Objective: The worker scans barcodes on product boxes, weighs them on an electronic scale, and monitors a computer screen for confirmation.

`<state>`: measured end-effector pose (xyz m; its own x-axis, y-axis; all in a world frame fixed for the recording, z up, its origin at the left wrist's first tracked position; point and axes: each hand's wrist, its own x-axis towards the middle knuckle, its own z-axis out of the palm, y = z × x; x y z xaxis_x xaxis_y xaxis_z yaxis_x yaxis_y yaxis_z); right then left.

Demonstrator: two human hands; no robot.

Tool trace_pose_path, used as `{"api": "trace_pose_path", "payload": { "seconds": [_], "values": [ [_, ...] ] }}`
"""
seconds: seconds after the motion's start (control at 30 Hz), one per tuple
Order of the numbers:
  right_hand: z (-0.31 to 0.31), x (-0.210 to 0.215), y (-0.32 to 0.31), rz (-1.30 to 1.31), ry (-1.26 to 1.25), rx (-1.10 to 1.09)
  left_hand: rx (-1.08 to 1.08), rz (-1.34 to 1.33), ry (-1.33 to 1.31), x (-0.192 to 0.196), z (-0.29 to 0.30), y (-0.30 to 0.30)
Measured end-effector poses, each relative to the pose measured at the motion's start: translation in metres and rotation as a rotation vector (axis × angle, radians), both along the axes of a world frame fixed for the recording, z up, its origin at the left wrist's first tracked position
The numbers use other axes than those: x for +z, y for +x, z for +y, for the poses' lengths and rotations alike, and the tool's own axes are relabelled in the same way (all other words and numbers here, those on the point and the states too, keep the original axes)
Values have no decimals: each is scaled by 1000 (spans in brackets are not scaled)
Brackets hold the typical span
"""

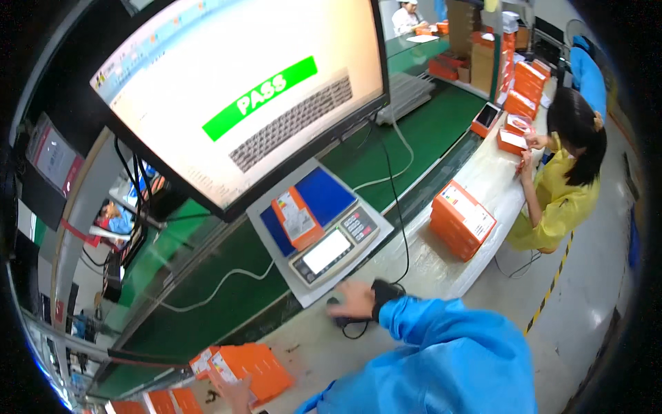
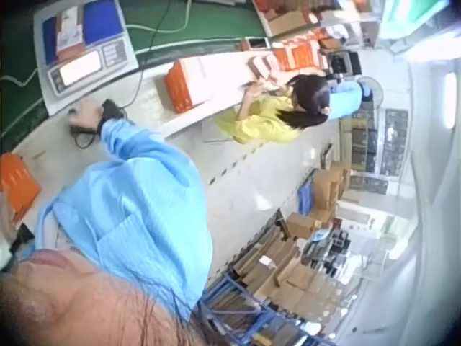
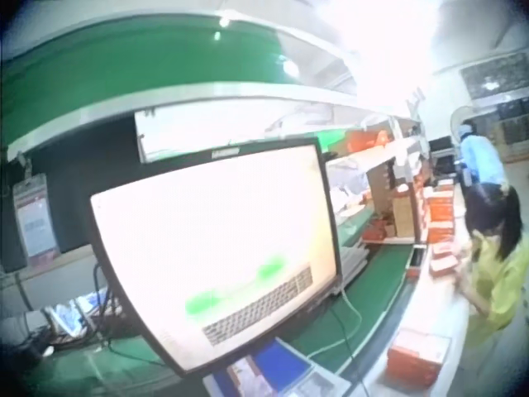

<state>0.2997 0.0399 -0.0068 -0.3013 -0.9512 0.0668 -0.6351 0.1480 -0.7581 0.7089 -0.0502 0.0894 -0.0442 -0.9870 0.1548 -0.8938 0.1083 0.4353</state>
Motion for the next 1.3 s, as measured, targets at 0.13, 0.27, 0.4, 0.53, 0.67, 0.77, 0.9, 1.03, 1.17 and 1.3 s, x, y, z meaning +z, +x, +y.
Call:
{"api": "trace_pose_path", "payload": {
  "seconds": [0.13, 0.27, 0.4, 0.53, 0.67, 0.77, 0.9, 1.03, 1.17, 1.3],
  "values": [
    [-102, 60, -46, 325, -400, -353, 33, 27, 39, -5, -6, 3],
    [-175, 73, -45, 521, -157, -501, 125, 4, 48, 11, -3, -18],
    [-190, 66, -43, 325, 74, -428, 150, 234, 63, 43, 13, -49],
    [-147, 82, -61, 147, 123, -246, 56, 470, 2, 63, 15, -89],
    [-34, 101, -78, -67, -89, -58, 38, 536, 147, 60, -8, -143],
    [62, 123, -102, -2, -212, -65, -172, 648, 153, 53, -26, -193],
    [158, 157, -159, 176, -225, -294, -292, 533, 113, 38, -74, -261],
    [200, 149, -216, 396, -140, -550, -457, 525, 31, 22, -122, -335],
    [213, 114, -250, 407, -56, -540, -197, 108, 77, 19, -141, -399],
    [215, 93, -254, 390, 28, -503, -133, -61, 180, 4, -140, -433]
  ]
}}
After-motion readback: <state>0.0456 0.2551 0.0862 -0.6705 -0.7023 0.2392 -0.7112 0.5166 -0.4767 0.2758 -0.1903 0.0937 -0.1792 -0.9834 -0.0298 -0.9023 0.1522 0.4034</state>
